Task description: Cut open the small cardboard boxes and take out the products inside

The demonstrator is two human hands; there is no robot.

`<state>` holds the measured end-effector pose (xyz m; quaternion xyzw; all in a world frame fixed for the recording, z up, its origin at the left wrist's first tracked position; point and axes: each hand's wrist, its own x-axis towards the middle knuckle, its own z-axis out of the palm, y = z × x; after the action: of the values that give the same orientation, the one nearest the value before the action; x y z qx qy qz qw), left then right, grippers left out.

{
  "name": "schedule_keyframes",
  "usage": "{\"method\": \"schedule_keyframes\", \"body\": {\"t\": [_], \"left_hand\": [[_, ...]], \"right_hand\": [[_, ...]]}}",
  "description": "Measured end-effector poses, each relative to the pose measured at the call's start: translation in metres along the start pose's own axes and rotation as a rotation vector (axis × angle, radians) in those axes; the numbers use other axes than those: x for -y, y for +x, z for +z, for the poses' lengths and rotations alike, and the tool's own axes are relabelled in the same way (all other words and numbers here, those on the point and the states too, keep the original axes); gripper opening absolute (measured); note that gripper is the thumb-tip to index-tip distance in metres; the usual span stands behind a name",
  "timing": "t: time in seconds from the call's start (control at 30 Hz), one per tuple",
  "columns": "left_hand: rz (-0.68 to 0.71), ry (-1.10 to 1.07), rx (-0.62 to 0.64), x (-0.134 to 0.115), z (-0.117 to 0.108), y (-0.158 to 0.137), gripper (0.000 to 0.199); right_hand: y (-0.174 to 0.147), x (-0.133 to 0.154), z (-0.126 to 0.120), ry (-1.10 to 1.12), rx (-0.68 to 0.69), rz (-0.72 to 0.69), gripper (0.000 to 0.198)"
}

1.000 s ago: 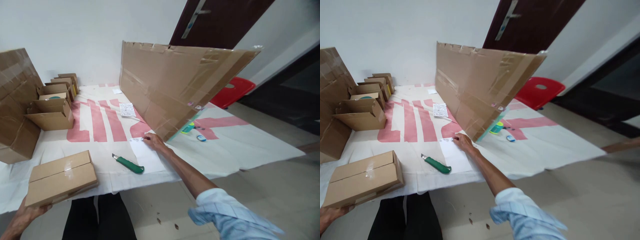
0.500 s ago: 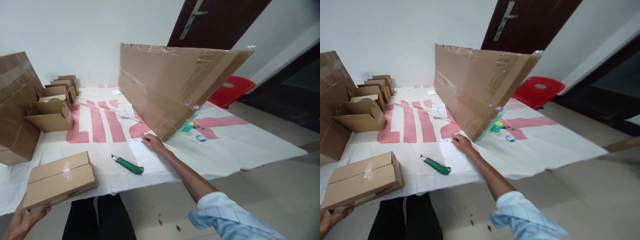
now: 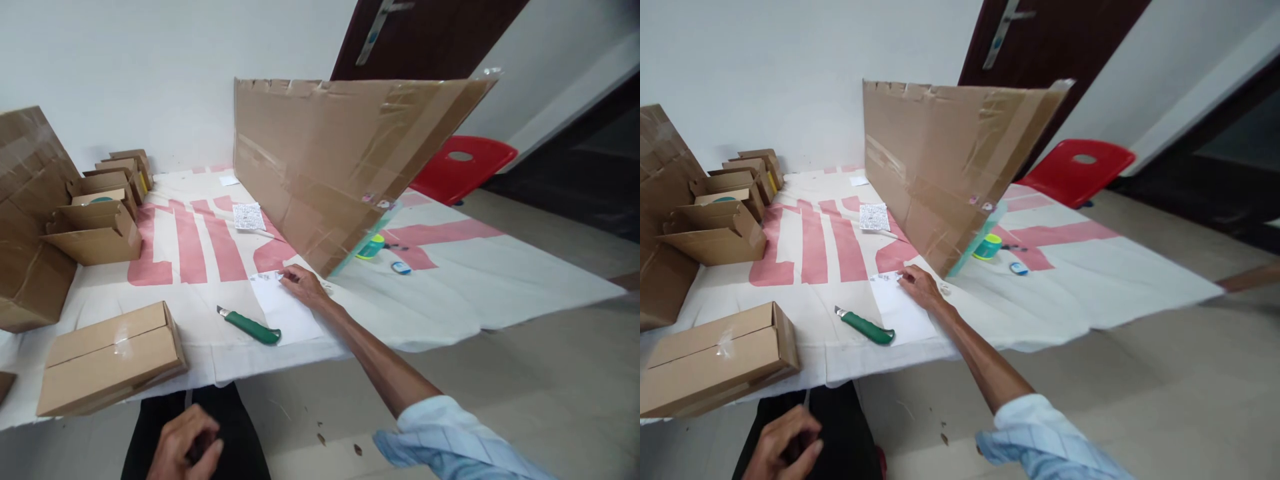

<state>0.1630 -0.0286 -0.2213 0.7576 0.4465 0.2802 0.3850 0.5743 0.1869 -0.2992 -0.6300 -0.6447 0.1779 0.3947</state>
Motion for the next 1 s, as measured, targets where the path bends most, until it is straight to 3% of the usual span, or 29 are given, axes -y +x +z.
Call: {"method": "schedule_keyframes", "body": {"t": [0.1, 0.17, 0.27, 0.37, 0.53, 0.77, 1.0], "left_hand": [[0.094, -0.022, -0.035, -0.019, 0.020, 0.062, 0.006], [0.087, -0.089, -0.077, -0.027, 0.029, 0.102, 0.009], [-0.011, -0.241, -0.129, -0.031, 0.040, 0.154, 0.020], [-0.160, -0.457, -0.082, -0.033, 0.048, 0.186, 0.039], [-0.262, -0.675, 0.043, -0.035, 0.056, 0.203, 0.056], [-0.311, -0.737, 0.084, -0.036, 0.058, 0.205, 0.056], [-0.301, -0.706, 0.075, -0.043, 0.053, 0.205, 0.045]], "right_hand": [[-0.011, 0.013, -0.003, 0.070, -0.053, -0.032, 0.023], [-0.020, 0.026, -0.006, 0.111, -0.098, -0.069, 0.019], [-0.037, 0.050, -0.012, 0.139, -0.150, -0.137, 0.013], [-0.054, 0.076, -0.016, 0.167, -0.176, -0.215, 0.008], [-0.069, 0.107, -0.020, 0.197, -0.168, -0.306, 0.004], [-0.072, 0.117, -0.021, 0.161, -0.175, -0.432, 0.008], [-0.075, 0.124, -0.020, 0.150, -0.143, -0.404, 0.007]]}}
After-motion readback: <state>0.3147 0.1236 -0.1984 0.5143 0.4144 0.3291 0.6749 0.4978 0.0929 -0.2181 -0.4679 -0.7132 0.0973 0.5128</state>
